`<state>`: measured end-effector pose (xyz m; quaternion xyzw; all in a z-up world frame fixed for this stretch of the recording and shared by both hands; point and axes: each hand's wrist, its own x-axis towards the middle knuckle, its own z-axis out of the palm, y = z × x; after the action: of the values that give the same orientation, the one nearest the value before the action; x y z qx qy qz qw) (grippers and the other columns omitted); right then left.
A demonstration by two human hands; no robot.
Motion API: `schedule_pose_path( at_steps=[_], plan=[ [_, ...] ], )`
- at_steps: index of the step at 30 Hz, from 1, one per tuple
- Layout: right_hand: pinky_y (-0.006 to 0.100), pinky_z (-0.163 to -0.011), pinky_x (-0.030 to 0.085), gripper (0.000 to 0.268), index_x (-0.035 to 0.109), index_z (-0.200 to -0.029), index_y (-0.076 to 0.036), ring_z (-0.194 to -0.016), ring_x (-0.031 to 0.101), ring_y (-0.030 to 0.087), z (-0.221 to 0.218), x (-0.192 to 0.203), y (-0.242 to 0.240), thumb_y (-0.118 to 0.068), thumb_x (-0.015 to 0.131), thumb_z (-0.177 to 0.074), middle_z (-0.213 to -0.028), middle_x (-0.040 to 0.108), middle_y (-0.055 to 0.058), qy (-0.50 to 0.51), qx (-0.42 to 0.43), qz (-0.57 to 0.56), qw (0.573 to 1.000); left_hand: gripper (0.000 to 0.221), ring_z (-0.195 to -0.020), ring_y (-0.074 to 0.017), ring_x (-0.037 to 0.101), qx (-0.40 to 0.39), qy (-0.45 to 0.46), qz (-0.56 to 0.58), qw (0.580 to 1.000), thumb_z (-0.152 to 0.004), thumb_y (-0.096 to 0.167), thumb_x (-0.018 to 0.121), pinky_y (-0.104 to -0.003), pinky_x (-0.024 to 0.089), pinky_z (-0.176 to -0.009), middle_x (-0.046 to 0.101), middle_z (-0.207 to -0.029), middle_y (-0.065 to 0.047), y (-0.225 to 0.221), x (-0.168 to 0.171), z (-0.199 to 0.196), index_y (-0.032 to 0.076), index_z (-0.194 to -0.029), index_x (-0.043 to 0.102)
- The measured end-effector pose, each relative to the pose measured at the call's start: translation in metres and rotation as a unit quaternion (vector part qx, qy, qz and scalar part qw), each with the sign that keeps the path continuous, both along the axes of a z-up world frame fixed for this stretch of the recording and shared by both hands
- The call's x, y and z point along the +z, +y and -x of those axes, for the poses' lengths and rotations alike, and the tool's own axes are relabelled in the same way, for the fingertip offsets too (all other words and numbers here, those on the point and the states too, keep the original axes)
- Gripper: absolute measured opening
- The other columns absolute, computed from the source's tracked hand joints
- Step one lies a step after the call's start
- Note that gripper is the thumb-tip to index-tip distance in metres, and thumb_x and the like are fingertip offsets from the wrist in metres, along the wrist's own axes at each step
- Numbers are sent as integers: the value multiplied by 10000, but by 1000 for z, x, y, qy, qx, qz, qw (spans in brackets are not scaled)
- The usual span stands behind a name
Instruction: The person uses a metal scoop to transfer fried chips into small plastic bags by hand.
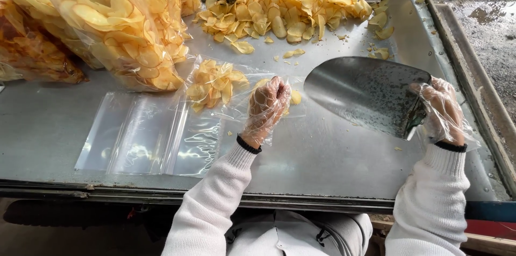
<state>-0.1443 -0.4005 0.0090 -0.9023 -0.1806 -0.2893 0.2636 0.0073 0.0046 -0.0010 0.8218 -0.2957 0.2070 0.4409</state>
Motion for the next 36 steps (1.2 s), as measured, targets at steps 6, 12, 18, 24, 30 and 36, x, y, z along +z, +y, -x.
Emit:
schedule_pose_path(
  at_steps=[6,12,18,24,30,36],
  plan=[
    [567,-999,511,497,668,-1391,-35,-1358,552,409,8,-49,-29,-420,556,-1097,-1417,546,214,-90,-158,78,980,252,-558,-173,467,-4,2,16,1000,-965,84,637,-330,440,-543,511,-634,-31,5,5,0,99,-777,469],
    [485,-1182,382,173,741,-1263,-59,-1405,489,382,-46,-147,-86,-92,669,-1109,-1443,564,210,-22,-231,0,973,310,-549,-152,374,4,3,5,1000,-970,93,626,-316,377,-508,439,-604,-21,2,3,0,118,-735,427],
    [465,-886,377,842,477,-1334,34,-1056,503,297,-86,-30,68,-644,533,-838,-1180,588,175,265,-368,-247,856,320,-551,-161,333,22,-11,7,1000,-957,90,631,-326,355,-511,392,-603,-9,0,6,3,130,-730,409],
    [597,-1043,470,486,540,-1228,-298,-807,741,301,-127,2,145,-715,500,-982,-1282,586,119,365,-319,-261,835,259,-736,-397,692,35,122,20,992,-909,251,638,-467,574,-629,625,-627,-149,4,24,8,125,-708,533],
    [588,-952,488,449,553,-1210,-290,-773,728,330,-169,-15,175,-669,537,-971,-1248,592,132,337,-295,-299,842,244,-739,-390,719,47,151,23,987,-927,255,630,-476,587,-639,669,-657,-140,9,28,9,127,-733,556],
    [578,-844,509,405,568,-1187,-281,-733,714,365,-200,-31,204,-614,581,-956,-1206,599,147,301,-274,-342,847,242,-766,-404,719,41,161,27,986,-934,265,627,-498,582,-636,671,-671,-153,8,21,5,129,-747,558]
  ],
)
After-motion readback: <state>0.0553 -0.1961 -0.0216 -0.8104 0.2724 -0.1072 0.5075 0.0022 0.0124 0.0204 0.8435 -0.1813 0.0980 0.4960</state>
